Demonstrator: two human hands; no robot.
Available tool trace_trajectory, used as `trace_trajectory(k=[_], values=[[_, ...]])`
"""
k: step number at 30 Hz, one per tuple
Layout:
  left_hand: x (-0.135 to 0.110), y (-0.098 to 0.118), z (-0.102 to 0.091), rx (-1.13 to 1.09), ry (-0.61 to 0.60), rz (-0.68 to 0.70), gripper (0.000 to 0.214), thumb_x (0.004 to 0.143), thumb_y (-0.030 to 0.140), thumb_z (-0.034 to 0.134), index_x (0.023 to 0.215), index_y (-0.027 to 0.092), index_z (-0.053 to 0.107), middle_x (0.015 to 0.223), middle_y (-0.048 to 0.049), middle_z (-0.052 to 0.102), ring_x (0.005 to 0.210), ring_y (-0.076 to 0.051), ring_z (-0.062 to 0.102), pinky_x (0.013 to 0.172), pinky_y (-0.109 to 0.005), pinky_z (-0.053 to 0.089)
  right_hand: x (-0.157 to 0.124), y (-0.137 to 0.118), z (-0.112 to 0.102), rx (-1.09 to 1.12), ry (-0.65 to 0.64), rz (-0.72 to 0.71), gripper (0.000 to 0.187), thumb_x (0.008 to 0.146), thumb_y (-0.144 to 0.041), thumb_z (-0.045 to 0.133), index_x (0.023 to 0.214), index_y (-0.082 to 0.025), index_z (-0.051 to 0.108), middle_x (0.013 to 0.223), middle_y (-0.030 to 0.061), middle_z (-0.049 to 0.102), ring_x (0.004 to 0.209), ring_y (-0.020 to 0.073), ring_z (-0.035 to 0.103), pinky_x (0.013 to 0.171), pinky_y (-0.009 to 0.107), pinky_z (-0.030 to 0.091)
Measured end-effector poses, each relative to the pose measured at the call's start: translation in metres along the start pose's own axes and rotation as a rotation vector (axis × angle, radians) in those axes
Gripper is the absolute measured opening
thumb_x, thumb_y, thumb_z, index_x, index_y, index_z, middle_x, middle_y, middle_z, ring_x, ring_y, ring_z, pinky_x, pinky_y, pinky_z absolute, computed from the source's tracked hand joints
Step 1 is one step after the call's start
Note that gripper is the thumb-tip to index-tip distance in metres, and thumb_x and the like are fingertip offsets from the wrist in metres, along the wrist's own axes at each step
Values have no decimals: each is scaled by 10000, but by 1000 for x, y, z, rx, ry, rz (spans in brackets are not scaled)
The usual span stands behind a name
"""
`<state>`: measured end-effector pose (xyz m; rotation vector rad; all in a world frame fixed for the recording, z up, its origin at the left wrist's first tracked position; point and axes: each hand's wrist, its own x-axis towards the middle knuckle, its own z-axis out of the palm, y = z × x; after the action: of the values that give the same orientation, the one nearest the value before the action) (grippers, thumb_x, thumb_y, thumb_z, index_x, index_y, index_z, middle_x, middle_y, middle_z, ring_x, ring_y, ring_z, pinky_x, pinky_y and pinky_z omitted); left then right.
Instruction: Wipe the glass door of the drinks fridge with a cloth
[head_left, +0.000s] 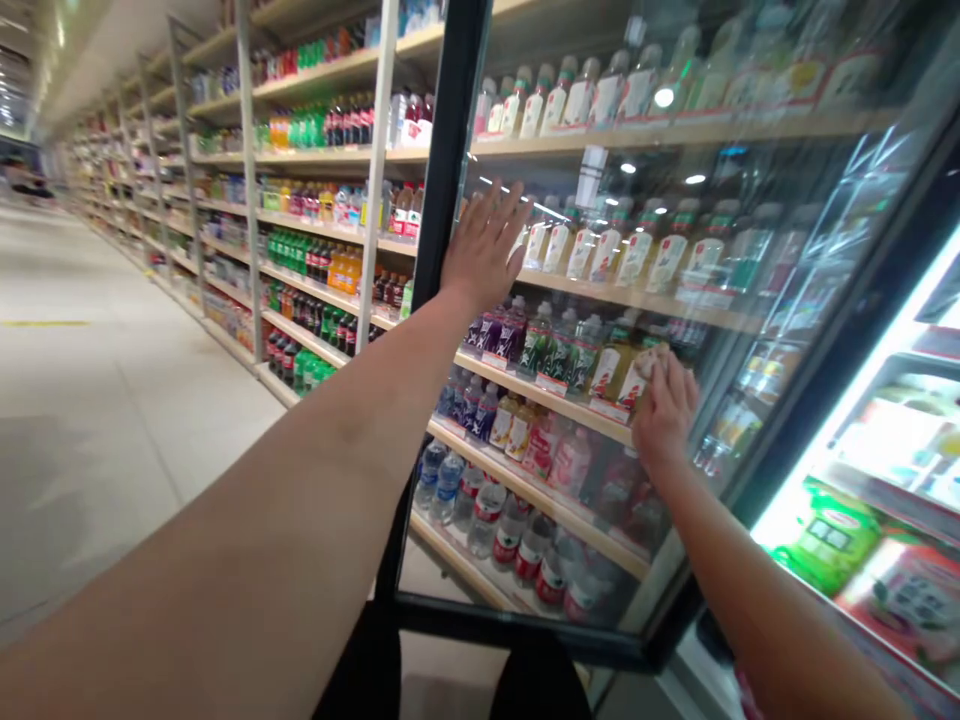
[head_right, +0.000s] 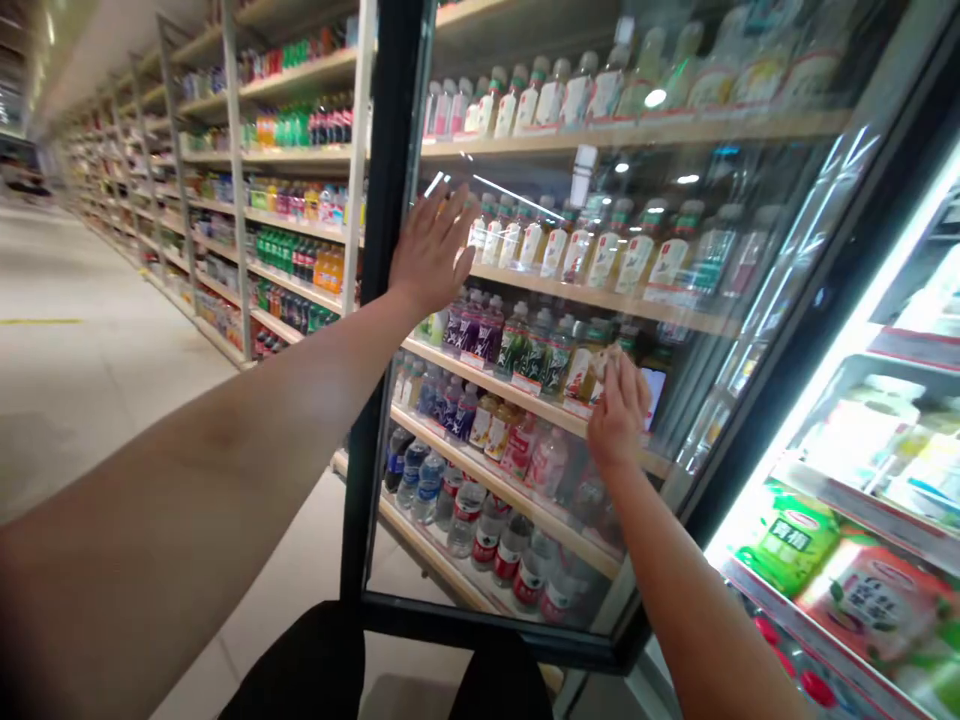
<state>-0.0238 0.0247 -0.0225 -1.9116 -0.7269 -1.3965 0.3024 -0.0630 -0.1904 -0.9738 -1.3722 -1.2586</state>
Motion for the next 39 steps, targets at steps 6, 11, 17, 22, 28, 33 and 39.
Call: trace_trajectory(k=[6,11,17,22,28,33,39], values=[[-4,-4,7,2,14,24,622,955,304,325,1569,249,244,1649,14,188,1538,-230,49,1288,-507,64,-91,-62,-2,138,-362,-418,565,943,-128,435,1499,-227,436,1445,86,569,1395,230,446,1153,430,389],[-4,-2,6,-3,10,25,602,968,306,293,1565,238,258,1650,15,181,1538,-223,43,1291,-495,47,-84,-83,4,201,-476,-707,459,956,-162,449,1397,-220,561,1402,45,612,1324,191,509,1150,371,348],[-5,1,3,-10,-13,11,605,967,311,285,1566,234,258,1652,28,166,1538,-217,21,1295,-477,33,8,-84,26,82,-315,-597,516,959,-137,446,1461,-249,486,1423,37,594,1380,191,453,1145,367,322],[-5,1,3,-18,-26,10,622,957,313,304,1572,254,235,1653,50,151,1537,-213,9,1297,-473,19,83,-95,51,-22,-19,-170,525,970,-136,379,1480,-225,467,1464,81,548,1356,252,461,1095,444,363],[-3,1,3,-48,-41,-2,631,948,342,330,1568,267,239,1649,59,172,1536,-210,-7,1296,-470,1,71,-143,65,14,-63,-114,561,964,-125,343,1513,-216,418,1499,85,507,1333,266,454,1073,443,364],[-5,2,2,-61,-48,18,674,935,353,379,1578,274,194,1654,46,156,1535,-219,-14,1293,-474,-4,-9,-171,52,169,-386,-621,542,963,-191,446,1504,-227,427,1487,24,531,1318,211,467,1027,350,373],[-6,1,2,-69,-39,29,664,950,324,350,1584,253,165,1660,27,133,1532,-226,-21,1286,-493,-9,0,-149,47,238,-534,-944,462,996,-206,433,1448,-276,495,1474,-23,543,1339,132,468,1023,277,385]])
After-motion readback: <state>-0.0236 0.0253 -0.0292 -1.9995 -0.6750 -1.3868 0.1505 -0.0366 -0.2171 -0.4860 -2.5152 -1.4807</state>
